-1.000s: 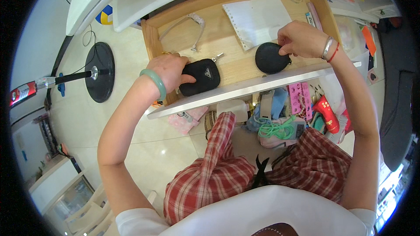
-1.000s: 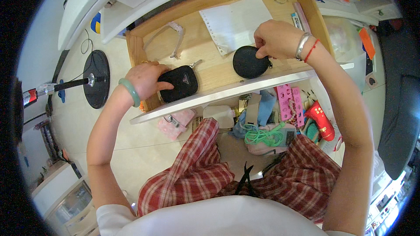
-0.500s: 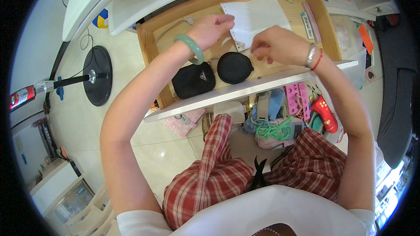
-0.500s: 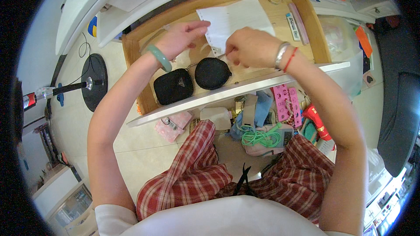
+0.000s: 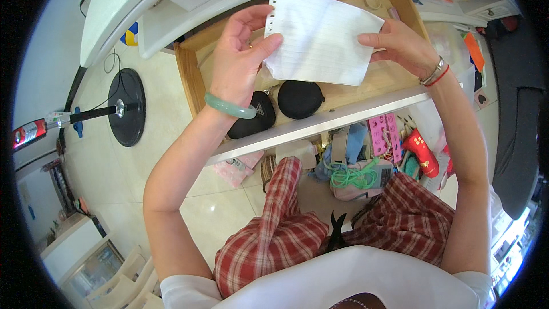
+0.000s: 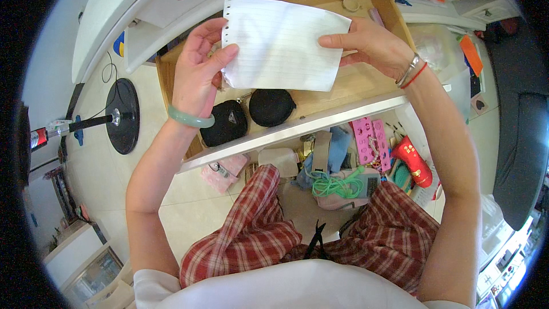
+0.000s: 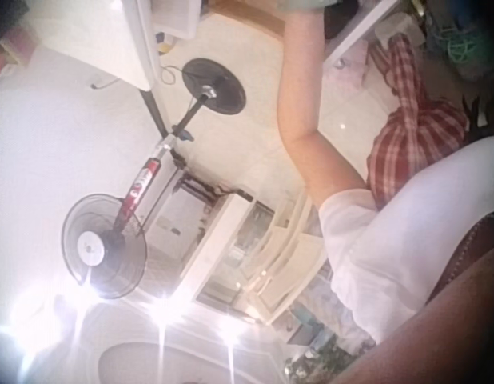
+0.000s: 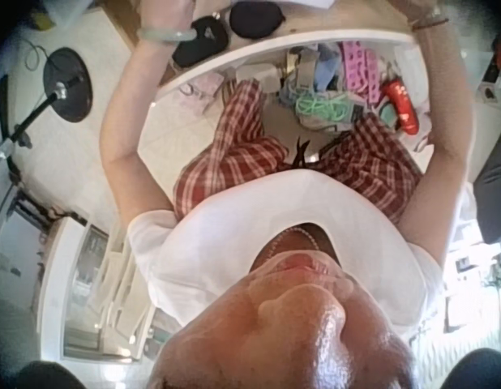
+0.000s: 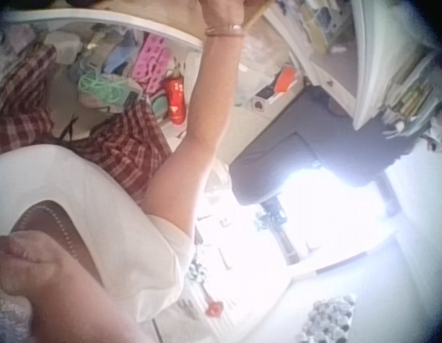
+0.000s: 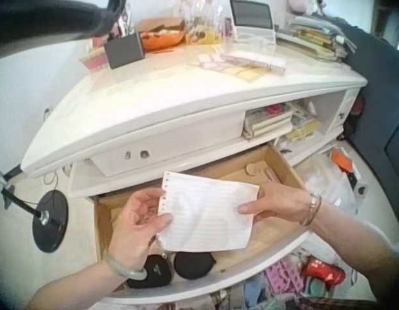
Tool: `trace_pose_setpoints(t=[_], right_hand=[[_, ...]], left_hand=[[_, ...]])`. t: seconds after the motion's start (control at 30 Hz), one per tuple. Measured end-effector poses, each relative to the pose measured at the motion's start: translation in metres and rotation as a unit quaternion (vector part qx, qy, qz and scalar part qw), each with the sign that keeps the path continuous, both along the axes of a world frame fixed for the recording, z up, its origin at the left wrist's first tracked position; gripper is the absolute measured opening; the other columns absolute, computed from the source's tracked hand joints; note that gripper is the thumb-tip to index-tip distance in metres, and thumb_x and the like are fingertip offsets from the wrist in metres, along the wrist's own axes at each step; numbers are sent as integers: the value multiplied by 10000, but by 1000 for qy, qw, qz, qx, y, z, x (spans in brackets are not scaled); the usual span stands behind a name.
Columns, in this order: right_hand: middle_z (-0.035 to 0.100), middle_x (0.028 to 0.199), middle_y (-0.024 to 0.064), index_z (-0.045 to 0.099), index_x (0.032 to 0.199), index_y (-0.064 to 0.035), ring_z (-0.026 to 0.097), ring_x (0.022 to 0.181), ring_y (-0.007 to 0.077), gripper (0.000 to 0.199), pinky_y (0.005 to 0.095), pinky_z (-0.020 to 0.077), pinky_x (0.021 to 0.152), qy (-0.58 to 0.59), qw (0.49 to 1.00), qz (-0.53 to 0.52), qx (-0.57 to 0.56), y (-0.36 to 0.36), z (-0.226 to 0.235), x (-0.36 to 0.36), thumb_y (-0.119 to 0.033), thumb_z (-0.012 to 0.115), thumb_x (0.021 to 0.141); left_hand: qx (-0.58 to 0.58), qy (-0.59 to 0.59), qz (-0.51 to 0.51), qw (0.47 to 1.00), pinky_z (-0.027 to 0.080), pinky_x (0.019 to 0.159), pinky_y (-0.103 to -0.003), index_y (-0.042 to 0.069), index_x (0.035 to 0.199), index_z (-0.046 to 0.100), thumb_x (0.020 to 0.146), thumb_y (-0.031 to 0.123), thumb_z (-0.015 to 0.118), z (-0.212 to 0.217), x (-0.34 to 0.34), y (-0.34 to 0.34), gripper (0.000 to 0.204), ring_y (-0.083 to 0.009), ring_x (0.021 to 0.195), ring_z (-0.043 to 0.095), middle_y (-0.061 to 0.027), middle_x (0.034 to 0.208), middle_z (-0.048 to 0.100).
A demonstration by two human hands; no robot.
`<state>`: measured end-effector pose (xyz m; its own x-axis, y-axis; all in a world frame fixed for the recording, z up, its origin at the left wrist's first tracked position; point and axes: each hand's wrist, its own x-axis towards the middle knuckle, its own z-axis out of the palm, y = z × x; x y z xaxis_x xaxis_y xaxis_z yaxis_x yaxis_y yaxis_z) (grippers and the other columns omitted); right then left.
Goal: The person cleans a wooden drawer using a brush and a cloth, then organizes items inside it. They place a small pouch, a piece of paper, and a wallet into the drawer, arranging them neatly.
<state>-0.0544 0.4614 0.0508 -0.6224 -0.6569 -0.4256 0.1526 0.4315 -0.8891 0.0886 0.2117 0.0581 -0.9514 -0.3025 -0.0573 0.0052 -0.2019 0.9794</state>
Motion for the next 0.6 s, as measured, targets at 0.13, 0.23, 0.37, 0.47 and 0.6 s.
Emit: trace_pose_setpoints(t=[0.13, 0.23, 0.37, 0.47, 0.6], right_hand=[[671, 1017, 28, 602, 1201, -39, 640, 895, 89, 500, 221, 524, 755, 30, 999, 11, -37, 24, 17, -12, -385, 718, 860], [649, 912, 3, 644, 1086, -39, 608, 805, 77, 383, 210, 491, 695, 42, 990, -85, -105, 42, 34, -20, -367, 679, 892], [651, 862, 24, 659, 950, -62, 620, 787, 123, 348, 242, 488, 686, 403, 893, -40, 198, 85, 59, -52, -407, 648, 903], [651, 882, 36, 635, 1050, -42, 613, 779, 132, 302, 269, 499, 709, 285, 944, -140, 88, 141, 102, -72, -303, 665, 902], [659, 879, 22, 640, 1123, -12, 590, 761, 99, 314, 254, 496, 720, 301, 816, 88, 485, 210, 58, -105, -253, 652, 922]], left_hand=[[-2, -30, -6, 1000, 544, 855, -302, 59, 1323, 469, 867, 4, 658, 1, 6, -10, 497, -177, 979, 646, -101, 1114, 628], [-3, -58, -33, 998, 535, 874, -304, 58, 1336, 468, 902, 48, 633, 3, 8, -10, 464, -197, 1038, 635, -99, 1180, 590], [-38, -109, -80, 990, 534, 852, -307, 46, 1260, 546, 948, 155, 606, 3, 14, -12, 336, -194, 1025, 643, -81, 1136, 613], [-23, -113, -158, 981, 547, 782, -285, 65, 1210, 595, 950, 144, 601, -4, 6, -8, 272, -158, 943, 658, -67, 1084, 647], [-41, -140, -216, 965, 541, 761, -268, 66, 1179, 616, 946, 177, 615, -6, 0, 3, 258, -134, 908, 653, -48, 1034, 661]])
